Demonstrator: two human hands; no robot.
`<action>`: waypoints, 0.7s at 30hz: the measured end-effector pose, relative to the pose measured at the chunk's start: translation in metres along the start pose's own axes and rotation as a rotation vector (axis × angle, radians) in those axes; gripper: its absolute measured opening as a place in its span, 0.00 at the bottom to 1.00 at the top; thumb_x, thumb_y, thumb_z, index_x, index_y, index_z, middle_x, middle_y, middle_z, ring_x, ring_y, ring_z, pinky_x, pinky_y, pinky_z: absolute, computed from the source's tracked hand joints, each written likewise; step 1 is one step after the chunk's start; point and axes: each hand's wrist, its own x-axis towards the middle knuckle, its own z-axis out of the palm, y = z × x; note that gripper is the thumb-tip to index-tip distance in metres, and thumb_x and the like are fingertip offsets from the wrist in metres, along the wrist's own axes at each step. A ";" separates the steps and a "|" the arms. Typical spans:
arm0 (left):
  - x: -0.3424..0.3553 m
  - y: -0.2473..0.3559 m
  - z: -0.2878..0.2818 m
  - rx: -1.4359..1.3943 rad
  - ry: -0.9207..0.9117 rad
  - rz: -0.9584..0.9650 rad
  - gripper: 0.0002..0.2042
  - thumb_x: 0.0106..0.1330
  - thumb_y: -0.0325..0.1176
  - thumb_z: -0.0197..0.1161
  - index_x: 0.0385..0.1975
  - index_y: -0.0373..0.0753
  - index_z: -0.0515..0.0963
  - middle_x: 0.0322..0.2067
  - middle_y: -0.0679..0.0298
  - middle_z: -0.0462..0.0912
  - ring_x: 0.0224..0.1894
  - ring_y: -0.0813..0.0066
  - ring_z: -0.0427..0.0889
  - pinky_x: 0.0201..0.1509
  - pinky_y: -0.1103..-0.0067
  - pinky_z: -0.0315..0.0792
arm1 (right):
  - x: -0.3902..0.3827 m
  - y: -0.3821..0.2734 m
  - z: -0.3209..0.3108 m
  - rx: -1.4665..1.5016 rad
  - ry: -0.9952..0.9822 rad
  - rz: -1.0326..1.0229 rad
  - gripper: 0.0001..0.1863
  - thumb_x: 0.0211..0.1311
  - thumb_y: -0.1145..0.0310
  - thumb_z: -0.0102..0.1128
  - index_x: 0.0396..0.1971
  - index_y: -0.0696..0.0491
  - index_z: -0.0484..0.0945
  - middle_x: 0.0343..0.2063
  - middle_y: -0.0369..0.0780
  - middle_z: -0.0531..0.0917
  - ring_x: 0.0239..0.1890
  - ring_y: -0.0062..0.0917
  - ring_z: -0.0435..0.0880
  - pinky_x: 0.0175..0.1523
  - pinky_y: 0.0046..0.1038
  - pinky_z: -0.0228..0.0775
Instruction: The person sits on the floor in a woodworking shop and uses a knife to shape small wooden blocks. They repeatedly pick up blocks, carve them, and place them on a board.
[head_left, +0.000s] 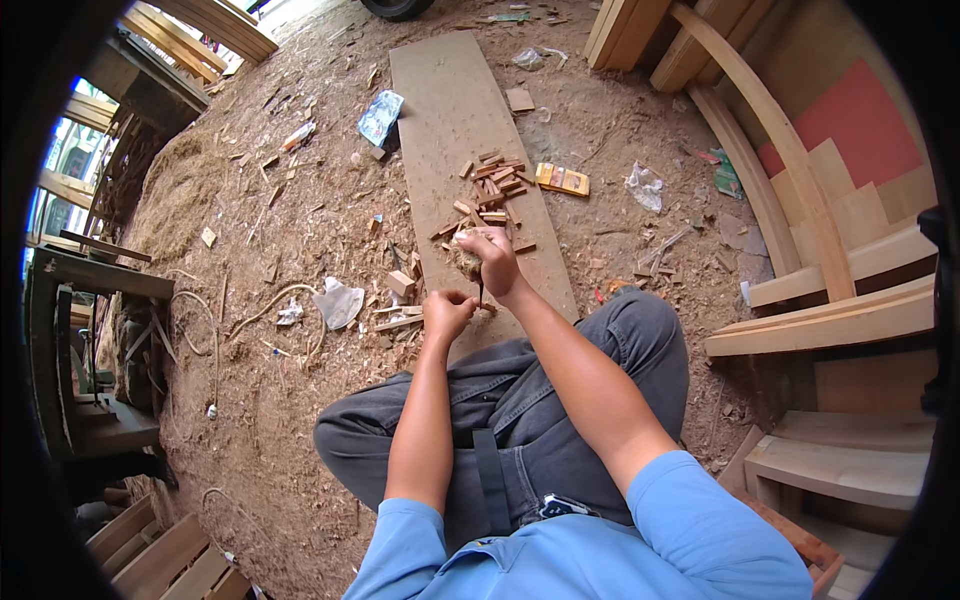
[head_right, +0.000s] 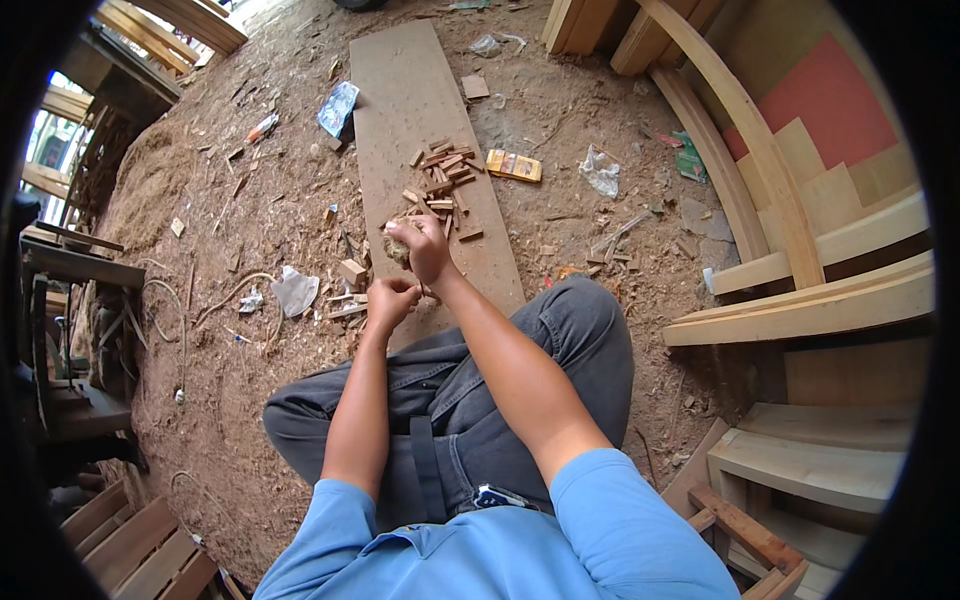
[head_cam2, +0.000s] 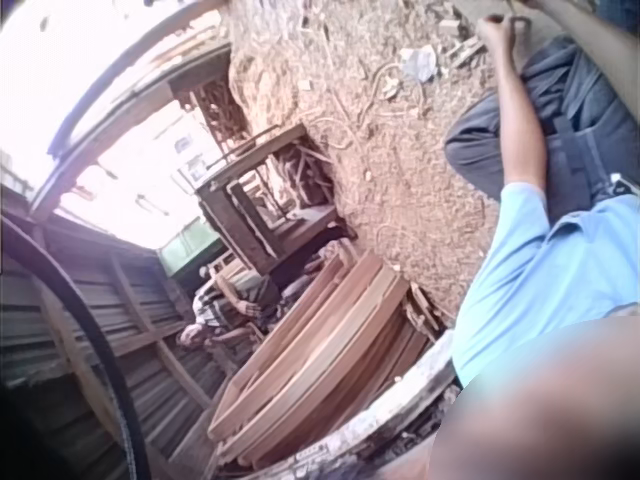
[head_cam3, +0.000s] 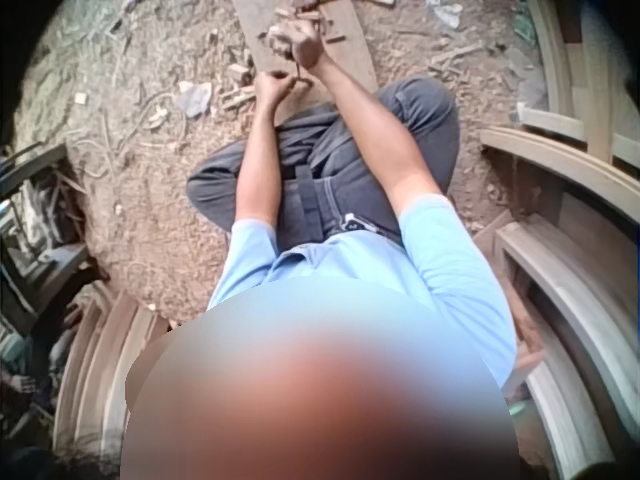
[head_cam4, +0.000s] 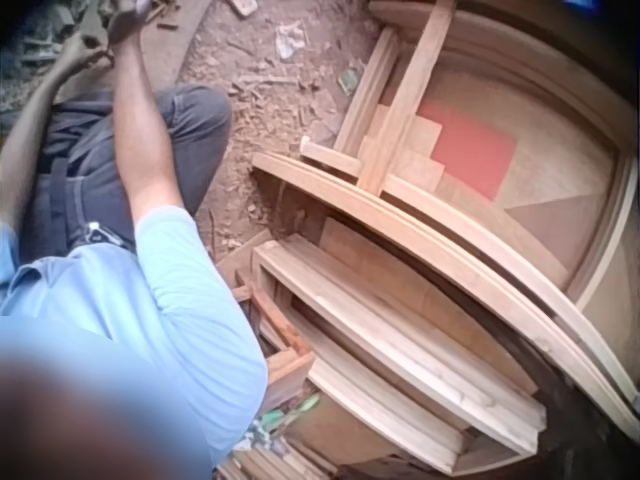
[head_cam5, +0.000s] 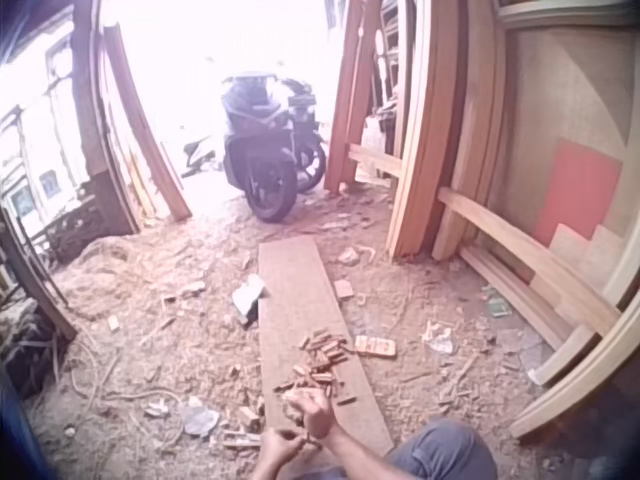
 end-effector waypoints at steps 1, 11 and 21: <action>0.001 -0.002 0.001 0.029 0.016 0.021 0.09 0.56 0.33 0.73 0.29 0.33 0.87 0.20 0.58 0.86 0.21 0.75 0.84 0.29 0.76 0.77 | 0.001 0.000 -0.002 -0.017 -0.082 0.023 0.13 0.57 0.62 0.58 0.20 0.56 0.79 0.17 0.31 0.76 0.23 0.15 0.70 0.31 0.20 0.60; -0.007 0.010 0.000 0.022 0.041 0.051 0.07 0.57 0.30 0.72 0.27 0.32 0.87 0.20 0.58 0.86 0.19 0.77 0.83 0.26 0.77 0.76 | 0.004 0.011 -0.007 -0.055 -0.189 0.056 0.11 0.57 0.65 0.58 0.23 0.57 0.82 0.20 0.33 0.80 0.25 0.15 0.73 0.34 0.19 0.63; 0.003 0.002 0.001 0.152 0.082 0.113 0.05 0.55 0.27 0.70 0.28 0.32 0.86 0.20 0.60 0.86 0.20 0.78 0.84 0.27 0.79 0.78 | 0.002 0.006 0.000 -0.061 -0.101 0.078 0.14 0.56 0.62 0.60 0.17 0.55 0.77 0.16 0.29 0.75 0.21 0.13 0.68 0.29 0.21 0.59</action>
